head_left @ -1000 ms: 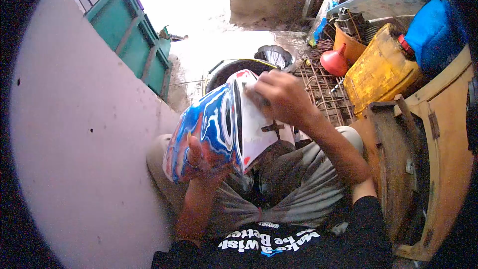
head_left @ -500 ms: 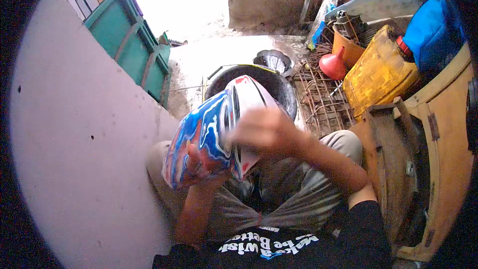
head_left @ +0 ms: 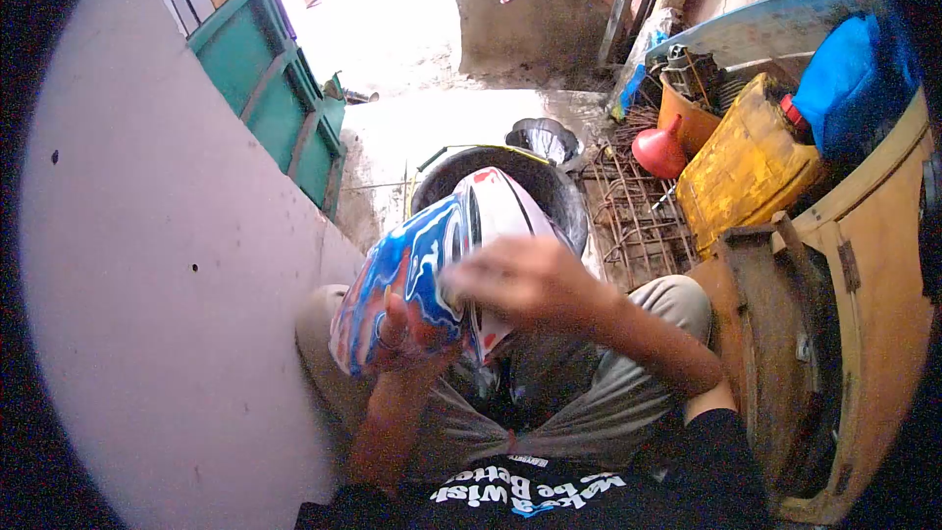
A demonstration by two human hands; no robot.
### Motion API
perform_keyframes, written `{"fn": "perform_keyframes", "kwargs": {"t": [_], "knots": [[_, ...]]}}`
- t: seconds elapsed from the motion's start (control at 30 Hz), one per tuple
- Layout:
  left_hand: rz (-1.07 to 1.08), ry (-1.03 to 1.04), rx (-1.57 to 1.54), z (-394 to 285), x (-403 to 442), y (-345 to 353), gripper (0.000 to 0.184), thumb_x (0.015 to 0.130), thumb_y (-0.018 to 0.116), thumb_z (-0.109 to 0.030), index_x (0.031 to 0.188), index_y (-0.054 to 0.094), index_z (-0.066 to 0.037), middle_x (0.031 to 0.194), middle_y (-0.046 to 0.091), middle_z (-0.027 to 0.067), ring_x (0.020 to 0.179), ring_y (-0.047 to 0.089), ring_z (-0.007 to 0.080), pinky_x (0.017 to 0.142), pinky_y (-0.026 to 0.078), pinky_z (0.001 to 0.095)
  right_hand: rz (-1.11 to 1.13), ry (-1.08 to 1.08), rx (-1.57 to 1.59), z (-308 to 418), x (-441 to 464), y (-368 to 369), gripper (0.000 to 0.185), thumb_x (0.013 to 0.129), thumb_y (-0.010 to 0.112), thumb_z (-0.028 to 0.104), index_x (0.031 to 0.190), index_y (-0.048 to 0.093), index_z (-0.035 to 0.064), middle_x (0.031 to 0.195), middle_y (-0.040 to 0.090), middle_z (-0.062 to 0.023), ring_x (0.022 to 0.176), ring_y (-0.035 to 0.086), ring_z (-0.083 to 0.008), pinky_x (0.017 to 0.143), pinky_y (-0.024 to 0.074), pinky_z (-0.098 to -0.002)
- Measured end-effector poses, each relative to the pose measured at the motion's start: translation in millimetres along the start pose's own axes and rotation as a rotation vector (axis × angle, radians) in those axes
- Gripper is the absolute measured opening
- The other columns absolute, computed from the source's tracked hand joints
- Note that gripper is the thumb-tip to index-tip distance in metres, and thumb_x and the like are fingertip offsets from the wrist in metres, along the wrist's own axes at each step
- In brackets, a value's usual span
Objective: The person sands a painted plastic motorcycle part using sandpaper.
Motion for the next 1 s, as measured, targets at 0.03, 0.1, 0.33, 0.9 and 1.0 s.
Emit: {"fn": "perform_keyframes", "kwargs": {"t": [0.03, 0.1, 0.33, 0.9, 1.0], "knots": [[-0.001, 0.0, 0.002, 0, -1, 0, 0.095, 0.093, 0.064, -0.068, 0.161, 0.031, -0.01, 0.151, 0.052, 0.0136, 0.134, 0.056, 0.0303, 0.107, 0.052, 0.0494, 0.015, -0.022, 0.009, 4, 2, -3, 0.019, 0.088, 0.07, 0.017, 0.106, 0.075, 0.0165, 0.097, 0.074, -0.0033, 0.088, 0.073, -0.0201, 0.071, 0.0605, -0.0358], [-0.009, -0.007, 0.009, -1, -2, 2, 0.094, 0.093, 0.064, -0.068, 0.16, 0.031, -0.01, 0.151, 0.052, 0.0135, 0.134, 0.056, 0.0301, 0.108, 0.051, 0.0494, 0.07, 0.064, -0.054, -14, -6, 1, 0.022, 0.085, 0.073, 0.016, 0.107, 0.074, 0.0158, 0.095, 0.074, -0.0022, 0.085, 0.073, -0.0207, 0.072, 0.0604, -0.0364], [-0.005, -0.003, -0.001, -1, -2, -1, 0.092, 0.094, 0.063, -0.067, 0.16, 0.032, -0.01, 0.151, 0.053, 0.0131, 0.135, 0.055, 0.0296, 0.108, 0.051, 0.0492, 0.072, -0.101, 0.028, 19, 1, -2, 0.027, 0.092, 0.067, 0.018, 0.118, 0.074, 0.0185, 0.104, 0.075, 0.0009, 0.082, 0.071, -0.0179, 0.071, 0.0593, -0.0329], [0.053, -0.016, -0.067, 8, 2, -30, 0.087, 0.097, 0.062, -0.063, 0.16, 0.034, -0.01, 0.151, 0.053, 0.0118, 0.137, 0.054, 0.0277, 0.109, 0.051, 0.0468, -0.012, 0.122, -0.176, -21, -10, 7, 0.02, 0.082, 0.072, 0.019, 0.102, 0.075, 0.0156, 0.079, 0.064, -0.0016, 0.072, 0.067, -0.0203, 0.065, 0.0541, -0.0363], [0.002, -0.007, 0.01, 1, 1, -5, 0.088, 0.097, 0.062, -0.063, 0.16, 0.033, -0.01, 0.151, 0.053, 0.0119, 0.137, 0.054, 0.0279, 0.109, 0.051, 0.047, 0.015, 0.123, -0.119, -27, -11, 5, 0.024, 0.079, 0.075, 0.02, 0.103, 0.075, 0.0153, 0.081, 0.066, -0.0019, 0.075, 0.068, -0.0221, 0.069, 0.0566, -0.0381]]}}
Point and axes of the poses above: each hand's wrist, its own x-axis towards the middle knuckle, its own y-axis out of the palm, z = x × y, the point moved 1 cm from there along x, towards the middle knuckle
